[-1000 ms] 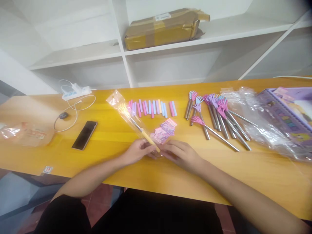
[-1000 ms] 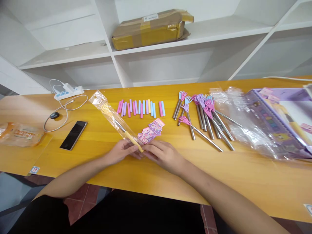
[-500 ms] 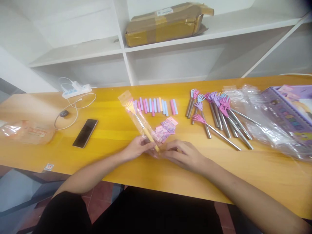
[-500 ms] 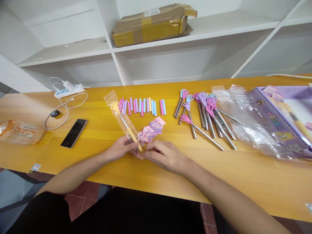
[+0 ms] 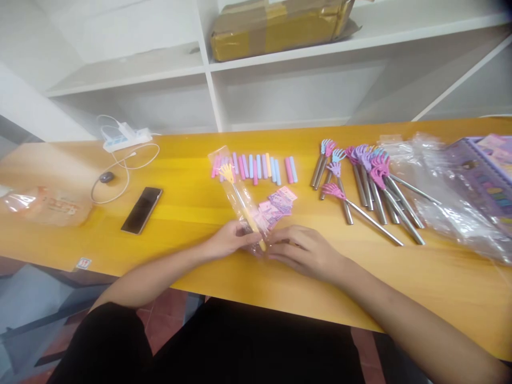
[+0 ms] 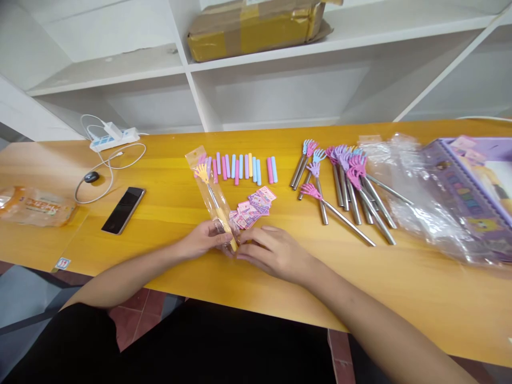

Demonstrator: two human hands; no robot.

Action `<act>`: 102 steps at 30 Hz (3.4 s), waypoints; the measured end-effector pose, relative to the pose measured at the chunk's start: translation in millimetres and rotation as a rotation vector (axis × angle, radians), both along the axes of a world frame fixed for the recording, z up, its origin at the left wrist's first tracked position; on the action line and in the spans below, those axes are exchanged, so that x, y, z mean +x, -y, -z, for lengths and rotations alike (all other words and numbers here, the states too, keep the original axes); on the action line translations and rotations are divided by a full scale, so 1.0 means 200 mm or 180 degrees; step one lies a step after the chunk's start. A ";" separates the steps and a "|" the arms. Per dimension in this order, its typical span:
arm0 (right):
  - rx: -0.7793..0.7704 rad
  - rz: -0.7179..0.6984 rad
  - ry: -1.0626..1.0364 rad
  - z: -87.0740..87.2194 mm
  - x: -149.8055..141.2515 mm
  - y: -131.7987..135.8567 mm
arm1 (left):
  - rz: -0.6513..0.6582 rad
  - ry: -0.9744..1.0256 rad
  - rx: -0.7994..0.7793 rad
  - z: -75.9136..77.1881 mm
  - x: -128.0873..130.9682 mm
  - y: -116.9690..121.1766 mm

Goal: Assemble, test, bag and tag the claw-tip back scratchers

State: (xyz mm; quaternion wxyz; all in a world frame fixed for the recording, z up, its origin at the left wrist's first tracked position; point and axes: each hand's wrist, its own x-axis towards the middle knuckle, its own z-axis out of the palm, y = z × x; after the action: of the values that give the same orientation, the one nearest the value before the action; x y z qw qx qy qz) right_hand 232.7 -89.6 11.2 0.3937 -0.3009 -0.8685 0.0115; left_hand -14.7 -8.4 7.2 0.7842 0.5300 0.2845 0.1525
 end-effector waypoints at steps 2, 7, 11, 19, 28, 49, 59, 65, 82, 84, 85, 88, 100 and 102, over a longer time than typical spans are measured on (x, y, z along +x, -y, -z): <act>-0.0180 0.0004 -0.0155 0.01 -0.02 0.00 | 0.0082 0.0016 0.0024 0.00 0.00 0.00; -0.0743 0.0065 -0.0526 0.04 -0.05 0.01 | 0.0072 0.0012 0.0026 0.00 0.00 0.01; -0.1005 0.0219 -0.0832 0.05 -0.07 0.02 | 0.0043 0.0029 -0.0030 0.01 0.01 0.02; -0.1123 0.0362 -0.1165 0.03 -0.11 0.00 | 0.0024 -0.0116 0.0241 0.02 0.01 0.05; -0.1080 0.0408 -0.1273 0.04 -0.14 0.00 | -0.0237 -0.0319 0.0743 0.05 0.03 0.12; -0.2835 0.0227 -0.1872 0.07 -0.10 0.00 | -0.0052 -0.0056 0.0313 0.00 0.03 0.08; -0.3642 -0.0576 -0.1874 0.01 -0.11 -0.01 | 0.0222 -0.0003 0.0265 -0.02 0.02 0.09; -0.3721 -0.0507 -0.1882 0.03 -0.11 -0.01 | 0.0285 -0.0011 0.0456 -0.01 0.01 0.08; -0.3485 -0.0673 -0.1651 0.03 -0.10 0.01 | 0.0823 -0.0218 0.1224 -0.07 -0.01 0.03; -0.2901 -0.0388 -0.1220 0.01 -0.08 0.01 | 0.0672 -0.0339 0.1663 -0.09 -0.02 0.02; -0.2678 -0.0279 -0.1055 0.00 -0.07 0.01 | 0.0500 -0.0327 0.1830 -0.10 -0.03 0.01; -0.2322 -0.0152 -0.0727 0.00 -0.06 0.01 | -0.0317 -0.0102 0.1773 -0.09 -0.05 -0.03; -0.1763 -0.0523 0.0407 0.01 -0.08 0.06 | -0.2812 0.0535 0.1225 0.02 -0.07 -0.39; -0.1676 -0.0493 0.0464 0.01 -0.06 0.04 | -0.2709 0.0457 0.1283 0.03 -0.07 -0.38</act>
State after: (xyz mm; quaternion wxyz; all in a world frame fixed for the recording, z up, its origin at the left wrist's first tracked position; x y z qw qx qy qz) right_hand 220.8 -97.6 9.1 0.2365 -0.3256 -0.8820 0.2451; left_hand -27.7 67.0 0.6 0.5513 0.4960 0.3861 0.5486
